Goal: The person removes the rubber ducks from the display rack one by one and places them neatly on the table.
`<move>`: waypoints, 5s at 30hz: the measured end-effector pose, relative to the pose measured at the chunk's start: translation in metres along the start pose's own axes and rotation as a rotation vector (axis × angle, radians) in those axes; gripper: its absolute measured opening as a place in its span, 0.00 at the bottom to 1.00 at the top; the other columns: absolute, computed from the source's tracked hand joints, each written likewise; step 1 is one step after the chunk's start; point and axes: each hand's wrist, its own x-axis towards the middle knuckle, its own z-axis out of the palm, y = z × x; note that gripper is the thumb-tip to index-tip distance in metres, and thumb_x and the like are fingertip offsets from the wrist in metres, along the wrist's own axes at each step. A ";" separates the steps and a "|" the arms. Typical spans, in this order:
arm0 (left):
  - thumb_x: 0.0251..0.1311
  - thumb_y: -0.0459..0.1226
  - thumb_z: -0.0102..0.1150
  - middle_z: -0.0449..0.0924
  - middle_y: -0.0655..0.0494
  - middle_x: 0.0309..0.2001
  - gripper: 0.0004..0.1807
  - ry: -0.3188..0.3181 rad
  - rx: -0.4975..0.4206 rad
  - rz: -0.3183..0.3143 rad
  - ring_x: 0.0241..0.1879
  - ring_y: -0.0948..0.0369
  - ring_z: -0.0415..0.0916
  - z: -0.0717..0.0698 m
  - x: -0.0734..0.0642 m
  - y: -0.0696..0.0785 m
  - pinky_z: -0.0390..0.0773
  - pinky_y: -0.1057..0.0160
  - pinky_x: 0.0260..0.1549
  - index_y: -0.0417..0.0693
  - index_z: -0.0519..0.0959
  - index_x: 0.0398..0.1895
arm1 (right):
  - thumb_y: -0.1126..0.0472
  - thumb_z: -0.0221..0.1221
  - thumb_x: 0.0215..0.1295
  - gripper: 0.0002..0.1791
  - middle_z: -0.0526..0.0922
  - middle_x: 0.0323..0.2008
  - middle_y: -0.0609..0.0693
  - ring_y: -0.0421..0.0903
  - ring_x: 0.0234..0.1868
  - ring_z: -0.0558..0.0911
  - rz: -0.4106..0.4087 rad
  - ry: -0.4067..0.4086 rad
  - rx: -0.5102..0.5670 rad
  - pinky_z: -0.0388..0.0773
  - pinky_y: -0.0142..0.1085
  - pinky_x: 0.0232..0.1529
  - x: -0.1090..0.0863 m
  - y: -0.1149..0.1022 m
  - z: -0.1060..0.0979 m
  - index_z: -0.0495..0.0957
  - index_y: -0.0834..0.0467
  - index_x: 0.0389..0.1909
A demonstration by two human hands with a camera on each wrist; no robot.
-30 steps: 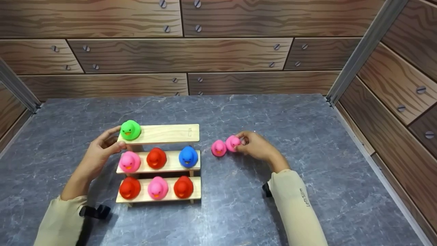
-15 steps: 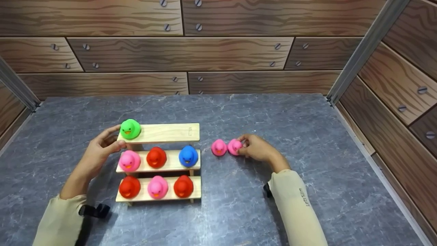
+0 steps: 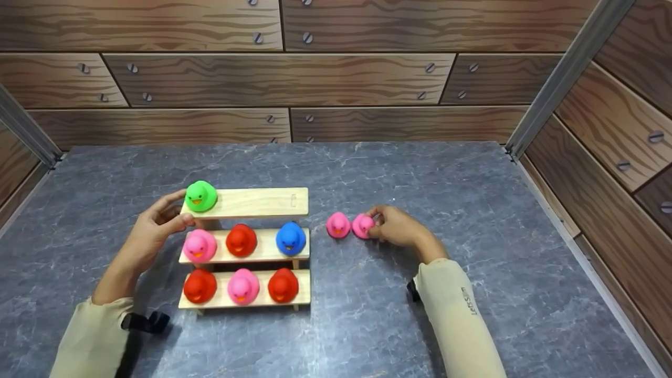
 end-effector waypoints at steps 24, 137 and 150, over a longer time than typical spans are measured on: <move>0.59 0.30 0.63 0.82 0.51 0.40 0.30 -0.002 0.007 0.008 0.38 0.65 0.78 -0.001 0.000 0.001 0.74 0.70 0.41 0.47 0.70 0.66 | 0.65 0.60 0.60 0.29 0.74 0.30 0.49 0.38 0.25 0.74 -0.017 0.018 0.012 0.73 0.31 0.27 0.001 0.002 0.005 0.66 0.72 0.60; 0.59 0.30 0.62 0.82 0.45 0.42 0.29 0.006 0.013 0.029 0.37 0.64 0.77 0.001 0.000 0.000 0.74 0.69 0.40 0.45 0.70 0.65 | 0.60 0.62 0.62 0.25 0.75 0.32 0.44 0.39 0.32 0.74 -0.309 0.126 0.462 0.76 0.32 0.44 0.033 -0.205 0.116 0.72 0.59 0.59; 0.60 0.31 0.62 0.82 0.43 0.44 0.29 -0.004 0.015 0.020 0.37 0.64 0.79 0.000 0.001 -0.001 0.75 0.69 0.41 0.47 0.70 0.66 | 0.60 0.64 0.60 0.25 0.73 0.31 0.46 0.40 0.33 0.71 -0.210 0.145 0.410 0.71 0.30 0.37 0.037 -0.214 0.121 0.73 0.59 0.59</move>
